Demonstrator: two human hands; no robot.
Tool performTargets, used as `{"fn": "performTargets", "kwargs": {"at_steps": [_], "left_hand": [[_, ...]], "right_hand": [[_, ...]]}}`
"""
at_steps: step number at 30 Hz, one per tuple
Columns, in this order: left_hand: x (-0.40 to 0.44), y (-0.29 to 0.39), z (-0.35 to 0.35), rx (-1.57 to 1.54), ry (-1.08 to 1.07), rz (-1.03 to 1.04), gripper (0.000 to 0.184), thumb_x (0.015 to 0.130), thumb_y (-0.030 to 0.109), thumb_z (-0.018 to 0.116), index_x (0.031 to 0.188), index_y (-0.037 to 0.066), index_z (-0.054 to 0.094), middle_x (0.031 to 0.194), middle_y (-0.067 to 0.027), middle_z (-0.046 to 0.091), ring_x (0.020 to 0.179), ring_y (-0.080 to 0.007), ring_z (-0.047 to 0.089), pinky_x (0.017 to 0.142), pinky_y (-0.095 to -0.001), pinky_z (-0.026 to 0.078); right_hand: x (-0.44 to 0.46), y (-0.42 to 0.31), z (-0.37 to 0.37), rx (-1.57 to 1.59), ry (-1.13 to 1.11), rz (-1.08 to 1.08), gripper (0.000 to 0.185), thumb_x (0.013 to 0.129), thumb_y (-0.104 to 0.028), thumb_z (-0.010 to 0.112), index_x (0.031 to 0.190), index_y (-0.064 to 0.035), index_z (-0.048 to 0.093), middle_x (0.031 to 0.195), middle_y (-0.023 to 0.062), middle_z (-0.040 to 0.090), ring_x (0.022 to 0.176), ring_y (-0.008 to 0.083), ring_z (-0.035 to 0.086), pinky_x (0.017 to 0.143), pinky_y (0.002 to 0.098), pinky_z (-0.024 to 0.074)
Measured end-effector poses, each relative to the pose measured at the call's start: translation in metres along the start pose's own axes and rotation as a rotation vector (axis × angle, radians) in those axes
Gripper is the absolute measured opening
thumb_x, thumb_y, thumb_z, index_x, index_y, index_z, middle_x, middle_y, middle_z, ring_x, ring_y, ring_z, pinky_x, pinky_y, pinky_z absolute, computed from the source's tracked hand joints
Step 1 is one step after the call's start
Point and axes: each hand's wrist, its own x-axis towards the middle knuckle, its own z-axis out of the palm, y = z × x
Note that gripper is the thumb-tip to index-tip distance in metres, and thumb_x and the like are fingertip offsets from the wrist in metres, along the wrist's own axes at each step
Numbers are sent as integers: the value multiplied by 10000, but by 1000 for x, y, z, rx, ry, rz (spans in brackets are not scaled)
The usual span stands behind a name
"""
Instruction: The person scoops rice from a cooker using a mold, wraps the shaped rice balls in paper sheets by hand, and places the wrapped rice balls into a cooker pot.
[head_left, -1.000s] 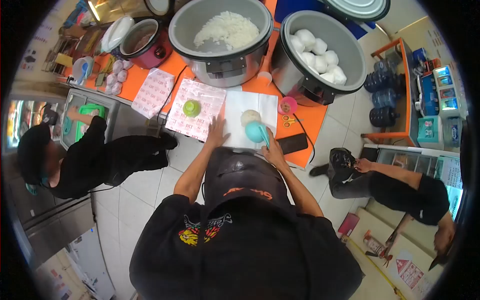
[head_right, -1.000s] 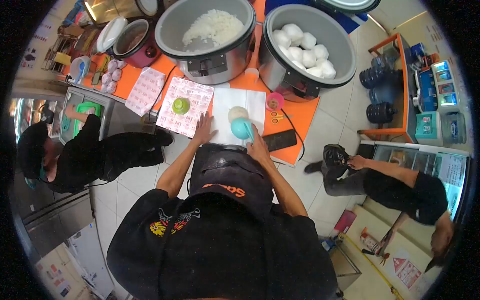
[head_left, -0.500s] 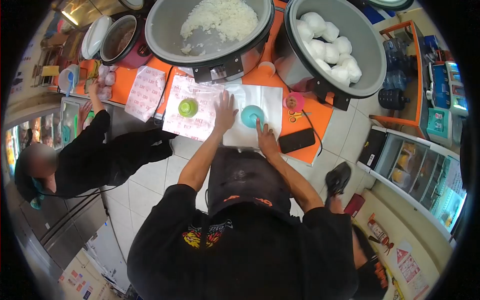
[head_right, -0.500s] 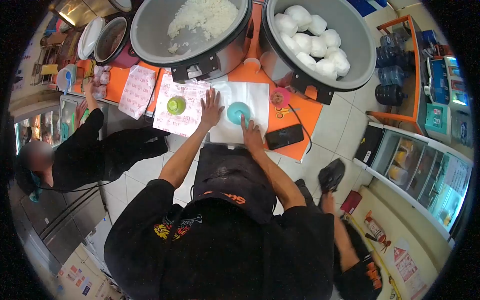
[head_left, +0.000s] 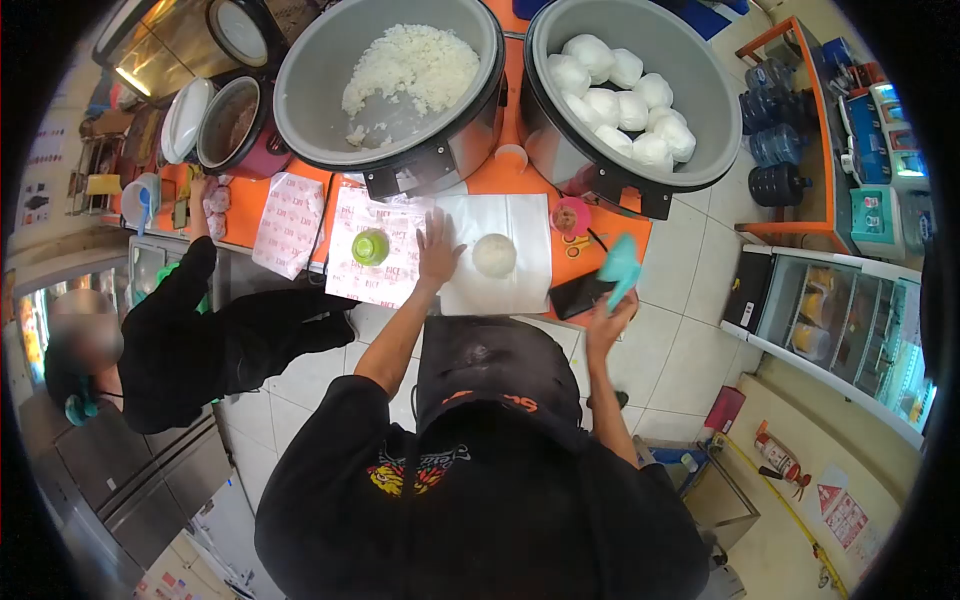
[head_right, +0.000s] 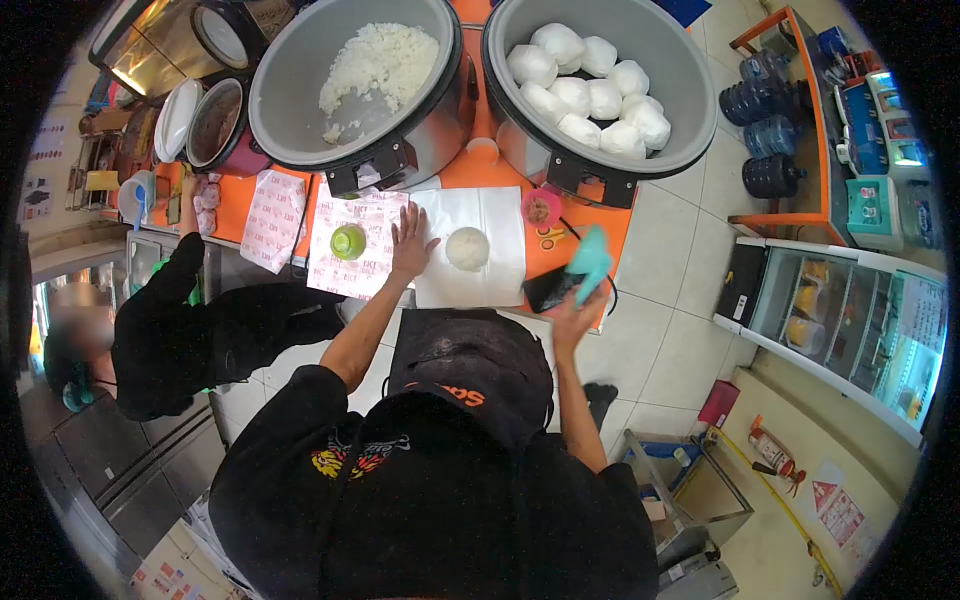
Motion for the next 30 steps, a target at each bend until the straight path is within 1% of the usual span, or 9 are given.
{"fn": "performTargets", "kwargs": {"at_steps": [3, 9, 10, 13, 14, 17, 21, 24, 30], "left_hand": [[-2, -6, -2, 3, 7, 48, 790, 901, 394, 575, 1502, 45, 200, 1592, -149, 56, 1466, -358, 10, 1143, -581, 134], [-2, -10, -5, -183, 3, 18, 782, 890, 356, 596, 1497, 49, 211, 1588, -164, 60, 1461, -378, 22, 1146, -562, 149], [0, -10, -4, -170, -4, 7, 781, 886, 351, 601, 1495, 50, 216, 1587, -164, 61, 1460, -379, 25, 1146, -559, 154], [5, -9, 0, -119, -52, -31, 765, 863, 308, 628, 1472, 34, 255, 1586, -165, 53, 1459, -380, 34, 1132, -581, 178], [5, -5, -3, -126, -70, -37, 756, 860, 295, 628, 1466, 30, 263, 1586, -167, 52, 1460, -380, 35, 1128, -590, 179], [2, 0, 0, -172, -48, -18, 739, 845, 248, 638, 1450, 20, 281, 1581, -185, 50, 1458, -386, 38, 1119, -609, 178], [1, -1, 0, -262, -21, 17, 764, 839, 227, 644, 1461, 10, 258, 1564, -213, 118, 1449, -388, 103, 1145, -530, 184], [-3, -15, 5, -455, 109, 109, 712, 837, 134, 650, 1436, -16, 296, 1509, -253, 262, 1419, -385, 220, 1162, -412, 201], [-36, -22, -27, -765, 112, 21, 642, 902, 154, 584, 1442, -28, 289, 1478, -228, 323, 1378, -345, 310, 1146, -397, 239]], "right_hand": [[59, 62, -16, 176, 20, 303, 401, 895, -66, 576, 1254, 68, 455, 1015, 142, 623, 854, 200, 619, 757, 281, 489], [105, 93, 21, -300, -21, 180, 327, 870, -108, 604, 1138, 72, 550, 963, 167, 619, 828, 259, 628, 759, 363, 492], [103, 95, 27, -313, -25, 16, 304, 869, -82, 574, 1143, 46, 541, 924, 169, 592, 729, 257, 576, 682, 338, 478], [71, 51, 42, -413, 267, -50, 387, 868, -142, 588, 1212, 21, 516, 1116, 209, 541, 992, 346, 566, 807, 415, 470], [61, 36, 44, -317, 129, 50, 451, 850, -129, 611, 1253, 25, 481, 1202, 235, 502, 1119, 381, 499, 878, 416, 455], [52, 4, 70, -374, -267, -423, 548, 797, -150, 703, 1265, 24, 477, 1254, 236, 494, 1171, 362, 491, 935, 412, 448], [70, 7, 121, -179, -57, -227, 688, 682, -182, 822, 1260, 1, 497, 1249, 187, 537, 1121, 315, 553, 950, 404, 457], [81, 19, 128, 51, -178, -138, 722, 628, -179, 862, 1241, -18, 517, 1187, 146, 588, 1061, 283, 594, 926, 398, 474], [73, -56, 62, 35, -333, -184, 661, 594, -150, 855, 1172, -38, 552, 1076, 136, 644, 975, 295, 641, 857, 396, 506]]}}
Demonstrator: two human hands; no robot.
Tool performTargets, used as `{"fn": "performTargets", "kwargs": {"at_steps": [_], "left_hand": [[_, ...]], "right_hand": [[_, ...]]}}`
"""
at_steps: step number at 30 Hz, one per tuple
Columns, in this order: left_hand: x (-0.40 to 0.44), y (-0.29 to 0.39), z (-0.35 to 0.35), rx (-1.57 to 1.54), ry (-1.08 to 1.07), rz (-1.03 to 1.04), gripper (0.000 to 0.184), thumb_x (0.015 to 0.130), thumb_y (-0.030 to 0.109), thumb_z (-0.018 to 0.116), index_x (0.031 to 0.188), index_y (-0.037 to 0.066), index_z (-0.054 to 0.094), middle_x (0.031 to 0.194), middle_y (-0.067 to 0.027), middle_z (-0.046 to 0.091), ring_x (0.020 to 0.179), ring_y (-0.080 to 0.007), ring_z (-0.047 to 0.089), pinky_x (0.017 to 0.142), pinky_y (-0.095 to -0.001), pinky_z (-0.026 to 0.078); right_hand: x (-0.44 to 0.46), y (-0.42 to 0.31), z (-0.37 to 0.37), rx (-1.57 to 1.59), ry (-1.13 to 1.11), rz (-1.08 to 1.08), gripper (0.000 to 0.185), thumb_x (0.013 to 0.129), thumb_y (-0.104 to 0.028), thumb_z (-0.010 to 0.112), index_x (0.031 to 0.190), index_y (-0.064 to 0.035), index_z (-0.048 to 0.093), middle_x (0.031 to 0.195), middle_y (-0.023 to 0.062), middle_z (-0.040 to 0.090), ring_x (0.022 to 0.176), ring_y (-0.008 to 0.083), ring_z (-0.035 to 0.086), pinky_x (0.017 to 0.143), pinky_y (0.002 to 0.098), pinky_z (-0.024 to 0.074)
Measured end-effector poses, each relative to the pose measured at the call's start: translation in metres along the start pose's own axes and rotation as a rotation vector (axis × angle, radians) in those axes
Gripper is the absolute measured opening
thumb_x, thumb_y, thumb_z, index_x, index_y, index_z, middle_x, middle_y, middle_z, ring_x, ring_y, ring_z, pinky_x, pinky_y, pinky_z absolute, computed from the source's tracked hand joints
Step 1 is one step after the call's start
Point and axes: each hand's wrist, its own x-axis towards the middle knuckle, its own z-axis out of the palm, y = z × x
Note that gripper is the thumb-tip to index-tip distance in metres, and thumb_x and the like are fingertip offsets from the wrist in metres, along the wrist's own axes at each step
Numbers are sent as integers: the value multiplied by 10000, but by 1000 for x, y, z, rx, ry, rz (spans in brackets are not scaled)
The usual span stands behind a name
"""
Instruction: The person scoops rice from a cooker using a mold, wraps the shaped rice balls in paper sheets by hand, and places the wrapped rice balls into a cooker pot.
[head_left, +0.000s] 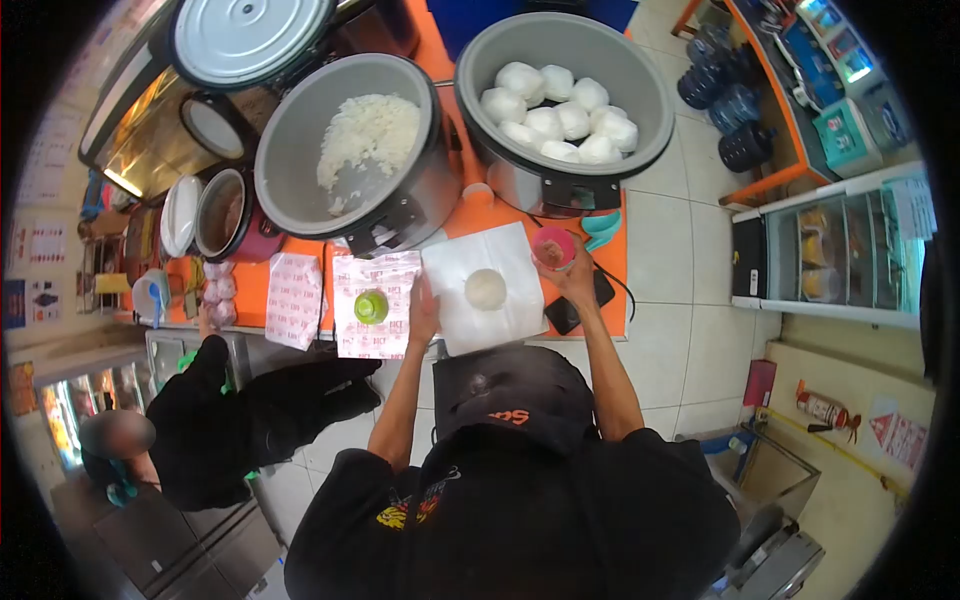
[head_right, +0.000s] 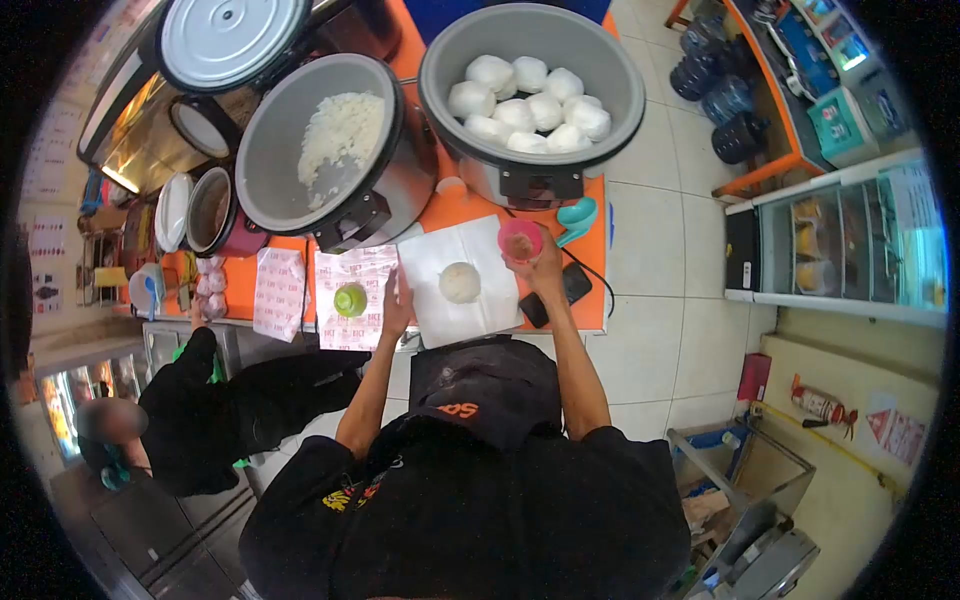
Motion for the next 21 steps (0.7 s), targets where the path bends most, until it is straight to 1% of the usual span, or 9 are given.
{"fn": "performTargets", "kwargs": {"at_steps": [1, 3, 7, 9, 11, 13, 15, 19, 21], "left_hand": [[-6, -16, 0, 10, 15, -12, 642, 922, 170, 589, 1466, 22, 281, 1491, -160, 344, 1366, -293, 342, 1053, -432, 367], [-23, 2, -2, -161, 65, -76, 575, 926, 146, 553, 1417, -43, 320, 1447, -237, 355, 1361, -338, 337, 1130, -390, 265], [-53, -16, 2, -11, 23, 16, 539, 938, 116, 527, 1412, -43, 326, 1425, -220, 385, 1342, -326, 369, 1116, -389, 288], [-64, -8, 8, 42, 44, 85, 514, 939, 105, 520, 1403, -34, 347, 1403, -204, 413, 1321, -318, 397, 1103, -384, 304], [-76, -4, 9, 19, 42, 72, 438, 935, 102, 531, 1340, -23, 421, 1342, -168, 459, 1248, -300, 451, 1047, -373, 355], [-93, -6, 8, -96, -5, -103, 354, 933, 97, 526, 1268, -9, 478, 1213, -168, 524, 1136, -288, 509, 978, -364, 396], [-109, -14, 5, 38, -58, -105, 299, 927, 100, 538, 1199, -19, 506, 1105, -186, 558, 1060, -276, 538, 926, -358, 420], [-127, -52, 6, -40, -141, 5, 307, 928, 180, 554, 1157, -24, 541, 1055, -208, 583, 1025, -257, 564, 877, -362, 440], [-116, -48, 5, -20, -200, -39, 306, 929, 183, 553, 1154, -24, 543, 1045, -205, 584, 1013, -255, 565, 868, -361, 441]], "right_hand": [[1, -17, -15, -61, -24, -9, 661, 595, -157, 857, 1169, -36, 551, 1064, 135, 653, 967, 280, 648, 852, 382, 510], [2, -42, -41, -180, -65, -27, 662, 598, -170, 862, 1163, -30, 547, 1040, 133, 670, 952, 250, 662, 844, 353, 519], [4, -100, -95, -265, -171, -3, 681, 579, -199, 849, 1173, -38, 556, 1075, 153, 640, 1002, 333, 629, 860, 399, 504], [5, -127, -117, -207, -105, -77, 696, 569, -213, 856, 1172, -35, 558, 1081, 157, 641, 1002, 335, 628, 862, 402, 503], [5, -160, -139, -179, -47, -153, 716, 555, -232, 868, 1168, -27, 560, 1089, 162, 641, 1004, 339, 627, 868, 407, 501], [1, -201, -156, -179, 12, -222, 741, 539, -257, 882, 1163, -16, 561, 1097, 168, 640, 1007, 346, 624, 878, 411, 498], [-2, -245, -173, -215, 98, -417, 756, 523, -280, 894, 1154, -18, 571, 1080, 159, 646, 968, 333, 633, 836, 400, 502], [-17, -323, -206, -325, 326, -796, 757, 506, -308, 908, 1136, -34, 592, 995, 121, 667, 834, 278, 649, 721, 361, 486], [-33, -361, -219, -462, 404, -853, 499, 669, -202, 797, 1067, 21, 595, 993, 158, 652, 807, 285, 632, 678, 364, 487]]}}
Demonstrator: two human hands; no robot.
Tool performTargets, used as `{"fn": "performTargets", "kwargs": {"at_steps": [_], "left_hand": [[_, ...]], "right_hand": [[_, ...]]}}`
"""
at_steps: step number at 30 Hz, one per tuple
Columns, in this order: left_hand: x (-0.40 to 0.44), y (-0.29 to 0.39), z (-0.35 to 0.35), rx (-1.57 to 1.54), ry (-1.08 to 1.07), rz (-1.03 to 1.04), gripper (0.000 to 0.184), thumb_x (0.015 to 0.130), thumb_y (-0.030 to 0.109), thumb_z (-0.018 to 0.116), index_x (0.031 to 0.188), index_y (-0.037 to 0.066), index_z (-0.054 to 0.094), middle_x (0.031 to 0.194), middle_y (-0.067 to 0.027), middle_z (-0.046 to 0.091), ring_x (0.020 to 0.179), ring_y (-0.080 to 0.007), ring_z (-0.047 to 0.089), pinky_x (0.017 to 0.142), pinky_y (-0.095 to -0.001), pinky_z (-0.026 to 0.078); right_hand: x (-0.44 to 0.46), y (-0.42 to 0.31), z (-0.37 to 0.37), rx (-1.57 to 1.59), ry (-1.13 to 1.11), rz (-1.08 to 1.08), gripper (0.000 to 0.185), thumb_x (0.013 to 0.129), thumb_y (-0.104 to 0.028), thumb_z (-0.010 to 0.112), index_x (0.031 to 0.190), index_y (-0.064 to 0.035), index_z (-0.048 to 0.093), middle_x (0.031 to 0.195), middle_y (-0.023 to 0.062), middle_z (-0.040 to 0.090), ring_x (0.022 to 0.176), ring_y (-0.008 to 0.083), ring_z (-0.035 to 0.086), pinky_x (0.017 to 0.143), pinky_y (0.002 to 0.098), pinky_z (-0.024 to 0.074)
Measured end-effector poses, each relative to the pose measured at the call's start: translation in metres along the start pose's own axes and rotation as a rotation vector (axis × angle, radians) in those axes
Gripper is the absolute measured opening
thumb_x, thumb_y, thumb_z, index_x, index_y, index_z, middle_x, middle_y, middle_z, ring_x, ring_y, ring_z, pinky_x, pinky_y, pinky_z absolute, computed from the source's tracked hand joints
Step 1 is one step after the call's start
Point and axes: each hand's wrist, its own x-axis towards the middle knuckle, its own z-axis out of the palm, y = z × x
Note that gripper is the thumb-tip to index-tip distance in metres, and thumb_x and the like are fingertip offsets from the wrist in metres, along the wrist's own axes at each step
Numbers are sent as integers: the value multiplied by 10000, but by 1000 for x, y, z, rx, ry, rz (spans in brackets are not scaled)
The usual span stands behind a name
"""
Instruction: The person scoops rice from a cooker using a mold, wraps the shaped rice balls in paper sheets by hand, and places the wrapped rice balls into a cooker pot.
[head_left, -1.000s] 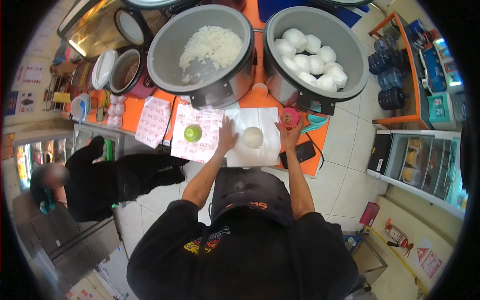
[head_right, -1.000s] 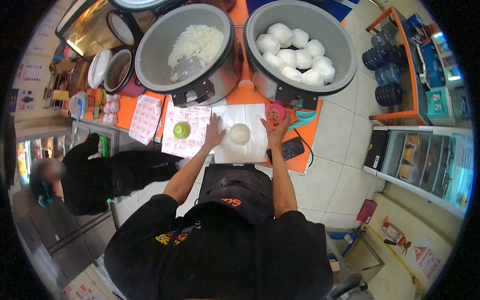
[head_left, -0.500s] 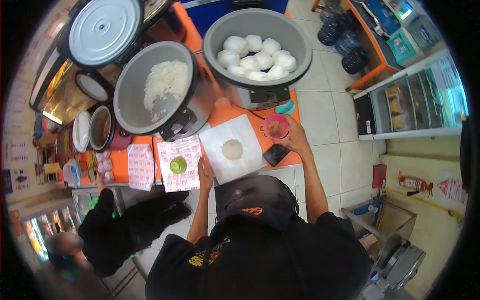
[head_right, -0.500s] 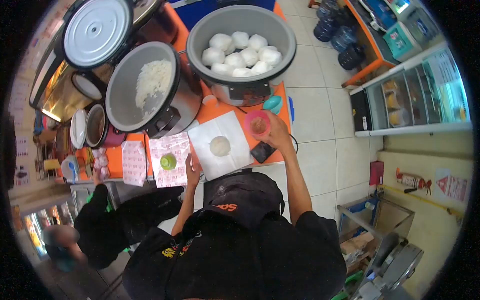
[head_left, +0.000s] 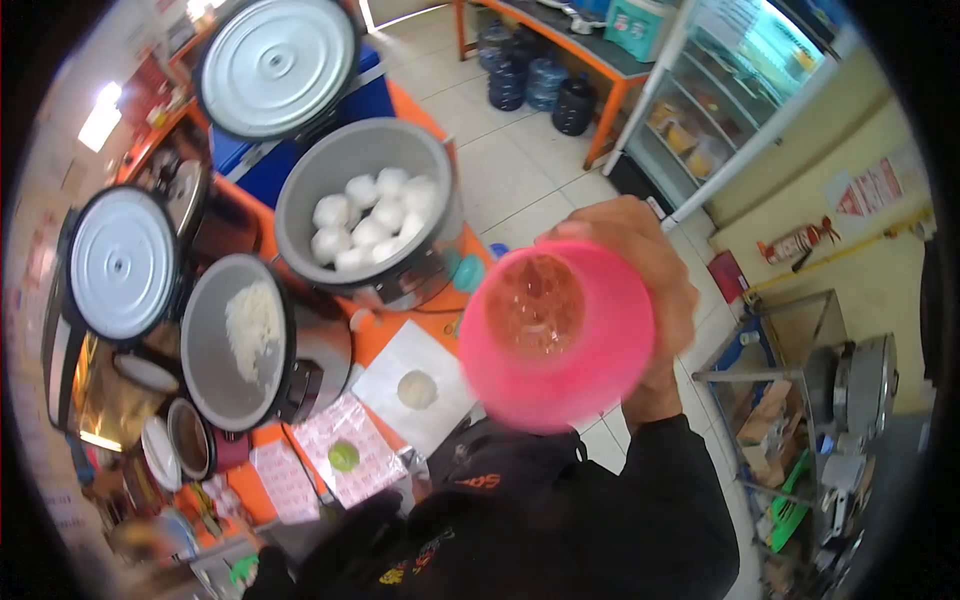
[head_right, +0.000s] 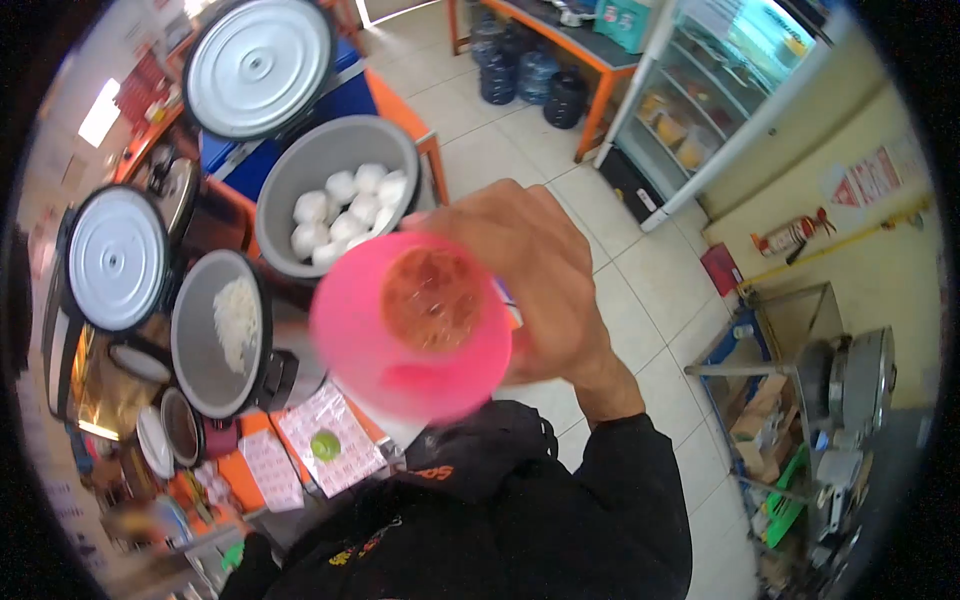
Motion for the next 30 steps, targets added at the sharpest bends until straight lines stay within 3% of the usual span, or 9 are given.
{"fn": "performTargets", "kwargs": {"at_steps": [2, 7, 9, 11, 30], "left_hand": [[10, 7, -2, 29, -64, -59, 305, 929, 187, 552, 1151, -23, 545, 1035, -203, 586, 1001, -253, 565, 859, -360, 441], [36, 1, -3, 95, -182, -137, 304, 930, 196, 550, 1143, -21, 550, 1011, -196, 589, 972, -248, 568, 837, -358, 444], [45, 1, -3, 115, -214, -151, 304, 931, 200, 549, 1139, -21, 552, 1001, -194, 590, 960, -245, 569, 829, -357, 444], [51, 5, -3, 131, -242, -162, 304, 931, 204, 548, 1136, -20, 554, 991, -191, 591, 948, -243, 570, 820, -356, 445], [65, 13, -3, 198, -373, -250, 307, 936, 239, 538, 1106, -15, 573, 899, -168, 603, 837, -223, 578, 737, -346, 453]], "right_hand": [[14, -17, -20, -91, 45, -70, 323, 791, -140, 696, 1044, 28, 587, 995, 165, 650, 750, 275, 611, 637, 353, 471], [23, -53, -65, -350, 60, -116, 276, 897, -241, 573, 1147, -131, 529, 923, 96, 644, 720, 233, 559, 619, 367, 403], [20, -62, -64, -420, 185, -126, 264, 925, -288, 527, 1162, -170, 518, 889, 72, 631, 731, 218, 540, 623, 378, 384], [20, -64, -65, -469, 247, -137, 273, 913, -293, 536, 1152, -164, 520, 891, 70, 627, 738, 217, 538, 633, 380, 382], [33, -104, -89, -720, 86, -147, 365, 794, -335, 623, 1065, -104, 545, 903, 47, 590, 808, 203, 520, 728, 407, 369]]}}
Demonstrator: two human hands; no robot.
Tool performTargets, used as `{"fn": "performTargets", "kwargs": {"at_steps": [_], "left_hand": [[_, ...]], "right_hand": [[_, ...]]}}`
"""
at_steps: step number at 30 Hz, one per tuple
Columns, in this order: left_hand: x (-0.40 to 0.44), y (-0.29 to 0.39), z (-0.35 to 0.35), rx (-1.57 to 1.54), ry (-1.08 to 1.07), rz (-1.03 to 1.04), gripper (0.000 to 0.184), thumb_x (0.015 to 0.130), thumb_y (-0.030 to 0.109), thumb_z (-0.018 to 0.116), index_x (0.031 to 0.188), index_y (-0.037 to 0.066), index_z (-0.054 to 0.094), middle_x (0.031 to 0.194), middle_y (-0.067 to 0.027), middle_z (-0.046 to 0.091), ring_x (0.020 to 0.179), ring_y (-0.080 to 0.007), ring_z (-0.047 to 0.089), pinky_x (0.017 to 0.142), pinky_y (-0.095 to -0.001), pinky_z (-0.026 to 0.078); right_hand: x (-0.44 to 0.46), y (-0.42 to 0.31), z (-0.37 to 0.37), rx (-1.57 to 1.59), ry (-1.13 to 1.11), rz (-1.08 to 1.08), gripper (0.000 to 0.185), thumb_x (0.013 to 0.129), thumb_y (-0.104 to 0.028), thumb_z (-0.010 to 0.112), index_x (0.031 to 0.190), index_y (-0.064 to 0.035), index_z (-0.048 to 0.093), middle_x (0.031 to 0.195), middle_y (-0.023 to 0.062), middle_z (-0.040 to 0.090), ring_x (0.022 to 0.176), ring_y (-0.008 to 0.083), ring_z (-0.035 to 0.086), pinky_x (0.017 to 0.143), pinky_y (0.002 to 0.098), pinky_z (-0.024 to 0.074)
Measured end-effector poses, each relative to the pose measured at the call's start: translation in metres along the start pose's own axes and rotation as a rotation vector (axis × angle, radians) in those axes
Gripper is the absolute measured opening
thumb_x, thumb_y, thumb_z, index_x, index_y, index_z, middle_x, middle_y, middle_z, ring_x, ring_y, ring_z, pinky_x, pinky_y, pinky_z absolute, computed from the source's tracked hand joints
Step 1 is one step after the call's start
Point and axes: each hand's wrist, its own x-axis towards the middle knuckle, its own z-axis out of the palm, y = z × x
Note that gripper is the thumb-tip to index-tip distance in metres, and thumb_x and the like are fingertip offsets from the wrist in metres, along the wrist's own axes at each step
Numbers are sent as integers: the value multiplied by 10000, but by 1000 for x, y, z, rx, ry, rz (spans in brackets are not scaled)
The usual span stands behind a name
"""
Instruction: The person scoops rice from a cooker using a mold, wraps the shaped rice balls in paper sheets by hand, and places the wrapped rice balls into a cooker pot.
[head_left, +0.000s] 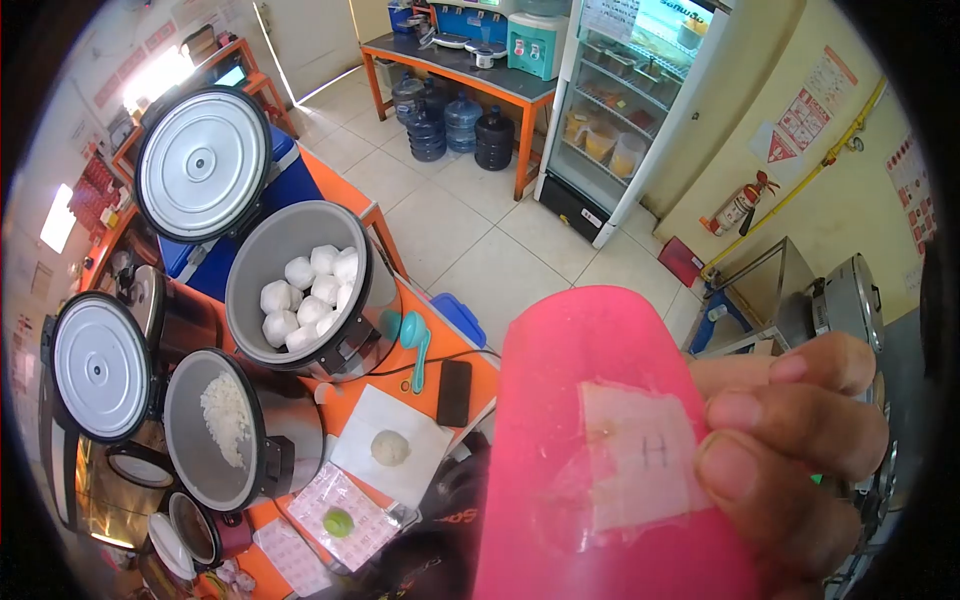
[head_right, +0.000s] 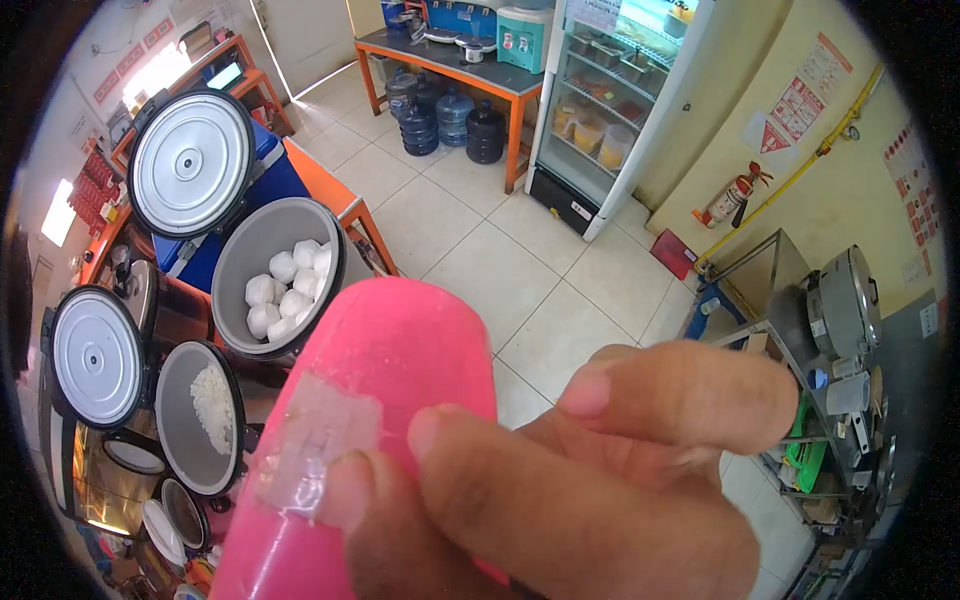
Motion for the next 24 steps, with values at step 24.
{"fn": "performTargets", "kwargs": {"at_steps": [24], "left_hand": [[-21, -19, -14, 49, -81, -152, 325, 942, 284, 527, 1067, -7, 598, 781, -138, 618, 695, -197, 589, 632, -334, 464]], "right_hand": [[-2, 8, -13, -93, -202, 88, 435, 699, -296, 680, 1019, -30, 553, 926, 63, 570, 827, 200, 525, 763, 430, 390]]}}
